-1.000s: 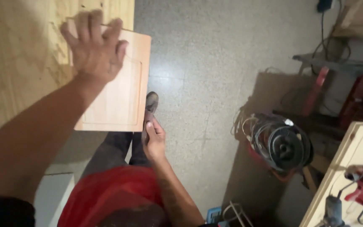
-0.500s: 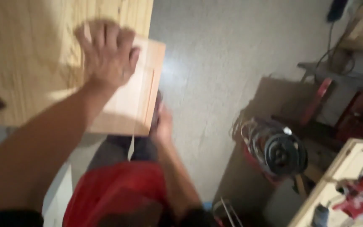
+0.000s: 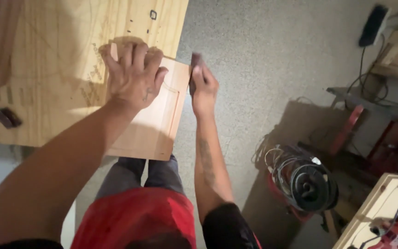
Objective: The person sands the edges and faces of a wooden panel with a sanding block and then handles and displays multiple wooden panels from a stack on a workbench.
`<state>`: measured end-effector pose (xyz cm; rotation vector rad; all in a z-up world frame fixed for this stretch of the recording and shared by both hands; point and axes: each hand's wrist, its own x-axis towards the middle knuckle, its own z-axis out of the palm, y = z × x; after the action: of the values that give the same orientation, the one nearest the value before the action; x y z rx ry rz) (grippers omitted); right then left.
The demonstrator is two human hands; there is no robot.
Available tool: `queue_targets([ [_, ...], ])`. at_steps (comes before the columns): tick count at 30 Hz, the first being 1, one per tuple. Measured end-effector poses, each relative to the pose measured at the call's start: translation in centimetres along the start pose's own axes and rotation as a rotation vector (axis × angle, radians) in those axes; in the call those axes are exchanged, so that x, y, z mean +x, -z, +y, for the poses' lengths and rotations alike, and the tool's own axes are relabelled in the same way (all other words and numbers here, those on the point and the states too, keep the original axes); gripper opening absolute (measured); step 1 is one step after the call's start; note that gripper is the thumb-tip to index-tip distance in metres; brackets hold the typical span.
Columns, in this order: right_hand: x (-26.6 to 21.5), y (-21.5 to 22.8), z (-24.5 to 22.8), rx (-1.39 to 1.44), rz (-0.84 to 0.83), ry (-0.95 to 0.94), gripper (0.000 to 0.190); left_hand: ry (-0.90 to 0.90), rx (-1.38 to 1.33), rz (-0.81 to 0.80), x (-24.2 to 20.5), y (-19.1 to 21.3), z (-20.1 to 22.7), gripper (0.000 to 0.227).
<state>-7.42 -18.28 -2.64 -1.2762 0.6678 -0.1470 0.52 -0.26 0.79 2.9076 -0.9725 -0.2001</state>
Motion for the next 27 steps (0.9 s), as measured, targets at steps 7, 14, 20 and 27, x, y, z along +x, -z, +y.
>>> queue_targets([
  [7,3.9,0.9,1.6,-0.702,0.034,0.350,0.052,-0.052,-0.059,0.227,-0.4,-1.1,-0.1,0.034],
  [14,-21.2,2.0,8.0,-0.867,0.089,0.119,0.050,0.033,-0.011,-0.033,-0.1,-0.1,0.1,0.043],
  [20,-7.3,0.5,5.0,-0.924,0.135,0.465,0.047,-0.053,-0.016,0.233,-0.5,-0.4,0.0,0.045],
  [27,-17.0,-0.3,5.6,-0.861,0.193,0.353,0.037,-0.025,-0.129,0.023,0.3,1.0,0.4,0.043],
])
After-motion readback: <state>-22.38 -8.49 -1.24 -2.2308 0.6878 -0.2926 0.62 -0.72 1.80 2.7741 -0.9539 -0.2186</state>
